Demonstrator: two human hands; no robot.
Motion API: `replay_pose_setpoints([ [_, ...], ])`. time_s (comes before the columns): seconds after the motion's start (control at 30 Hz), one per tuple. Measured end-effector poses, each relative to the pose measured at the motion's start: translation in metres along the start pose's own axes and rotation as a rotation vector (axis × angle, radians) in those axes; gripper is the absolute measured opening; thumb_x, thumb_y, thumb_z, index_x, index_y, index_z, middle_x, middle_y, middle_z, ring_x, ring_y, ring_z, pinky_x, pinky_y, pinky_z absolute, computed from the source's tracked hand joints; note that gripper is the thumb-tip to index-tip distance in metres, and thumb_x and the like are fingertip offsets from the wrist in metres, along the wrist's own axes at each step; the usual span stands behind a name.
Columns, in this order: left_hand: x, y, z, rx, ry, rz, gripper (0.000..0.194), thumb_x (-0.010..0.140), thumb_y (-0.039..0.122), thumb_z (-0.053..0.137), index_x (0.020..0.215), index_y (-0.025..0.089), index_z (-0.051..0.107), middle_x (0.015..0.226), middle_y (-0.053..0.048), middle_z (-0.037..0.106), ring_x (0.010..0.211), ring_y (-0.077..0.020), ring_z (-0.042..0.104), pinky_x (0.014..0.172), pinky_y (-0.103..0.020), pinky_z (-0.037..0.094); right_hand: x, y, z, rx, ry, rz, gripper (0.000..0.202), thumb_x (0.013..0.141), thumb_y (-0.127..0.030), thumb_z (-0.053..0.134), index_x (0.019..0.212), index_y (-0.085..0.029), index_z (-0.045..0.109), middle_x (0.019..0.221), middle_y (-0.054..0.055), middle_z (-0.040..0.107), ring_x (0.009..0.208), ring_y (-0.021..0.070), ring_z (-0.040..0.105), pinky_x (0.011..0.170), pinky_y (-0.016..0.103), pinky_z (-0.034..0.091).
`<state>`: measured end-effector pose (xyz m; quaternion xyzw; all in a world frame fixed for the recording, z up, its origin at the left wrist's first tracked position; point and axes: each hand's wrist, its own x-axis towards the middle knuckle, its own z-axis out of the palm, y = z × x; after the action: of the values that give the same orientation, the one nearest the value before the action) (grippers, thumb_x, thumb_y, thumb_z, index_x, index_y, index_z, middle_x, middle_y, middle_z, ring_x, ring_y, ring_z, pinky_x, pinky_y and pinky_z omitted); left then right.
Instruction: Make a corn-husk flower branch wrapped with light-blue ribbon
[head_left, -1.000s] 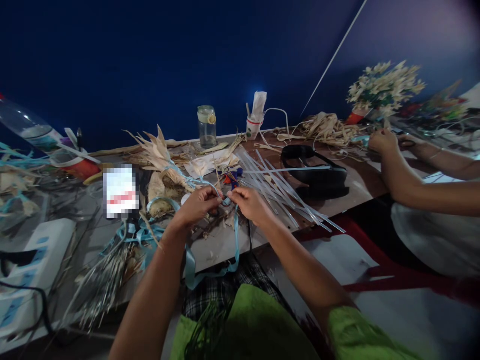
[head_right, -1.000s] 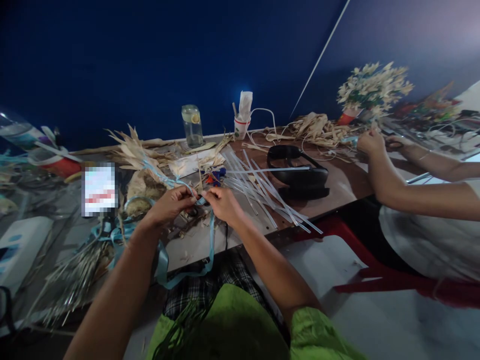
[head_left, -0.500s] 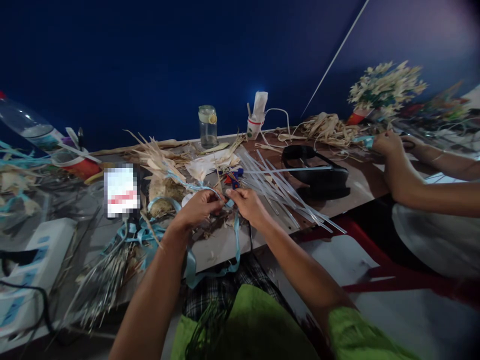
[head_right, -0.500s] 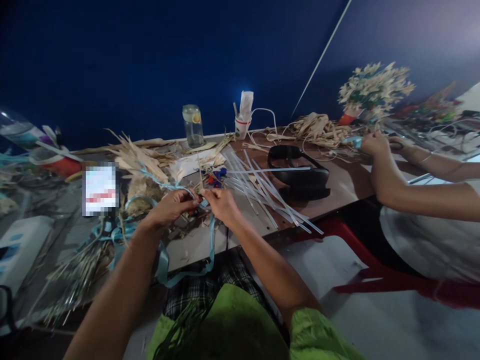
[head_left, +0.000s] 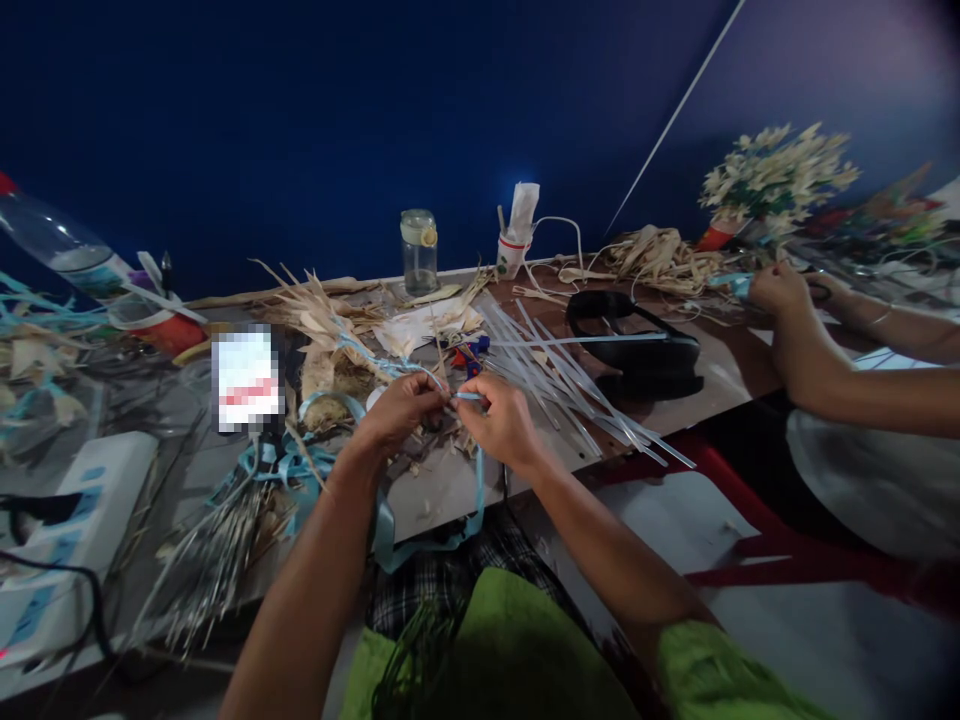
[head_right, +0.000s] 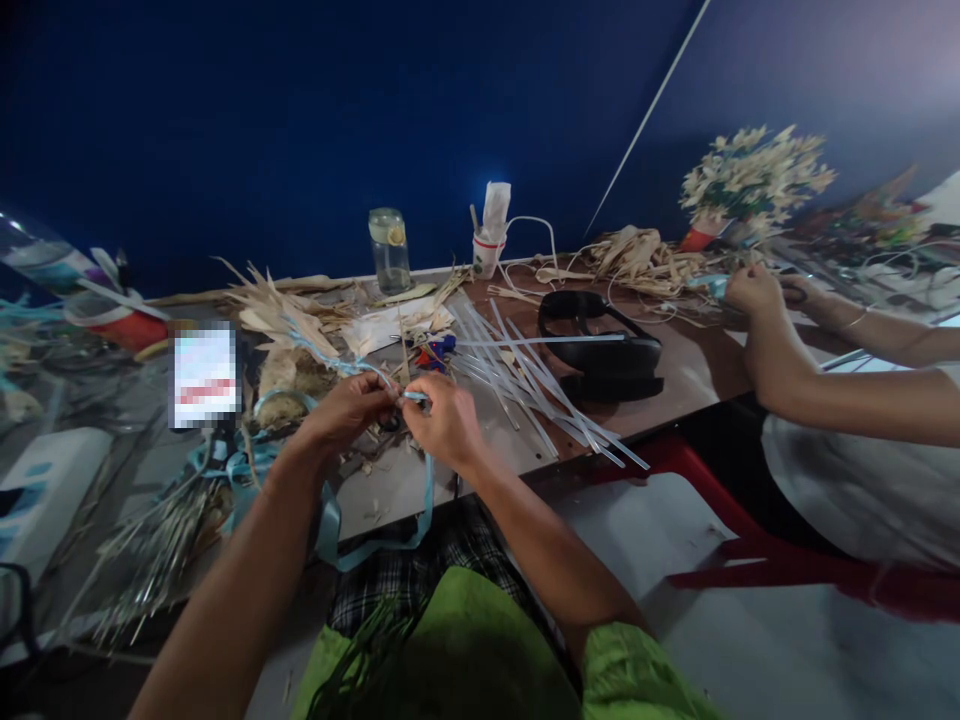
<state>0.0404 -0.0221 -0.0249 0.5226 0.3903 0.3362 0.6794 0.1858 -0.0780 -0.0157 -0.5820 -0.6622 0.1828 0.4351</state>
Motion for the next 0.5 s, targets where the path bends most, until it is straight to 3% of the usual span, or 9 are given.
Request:
replay_pose_setpoints([
  [0.23,-0.0051,0.0042,0.0032,-0.255,-0.025,-0.014,0.028,0.054,0.025,0.074,0.064,0.014,0.051,0.064,0.003,0.056,0.05,-0.0052,0.048,0.05,-0.02,0.037,-0.0034,-0.0073,-0.0036,0.004,0.011,-0.122,0.011,0.075,-0.023,0.053,0.076,-0.017,0.062,0.072,0.004,0.059,0.065,0.0125,0.052,0.061,0.023,0.039],
  [0.5,-0.0029,0.0025,0.0103,-0.333,0.0,0.088,0.029,0.055,0.024,0.076,0.068,0.014,0.051,0.064,0.004,0.055,0.052,-0.0047,0.048,0.05,-0.018,0.036,-0.005,-0.0006,0.0013,-0.062,0.078,-0.177,0.011,0.077,-0.023,0.052,0.078,-0.017,0.061,0.075,0.003,0.06,0.069,0.0126,0.055,0.062,0.022,0.041],
])
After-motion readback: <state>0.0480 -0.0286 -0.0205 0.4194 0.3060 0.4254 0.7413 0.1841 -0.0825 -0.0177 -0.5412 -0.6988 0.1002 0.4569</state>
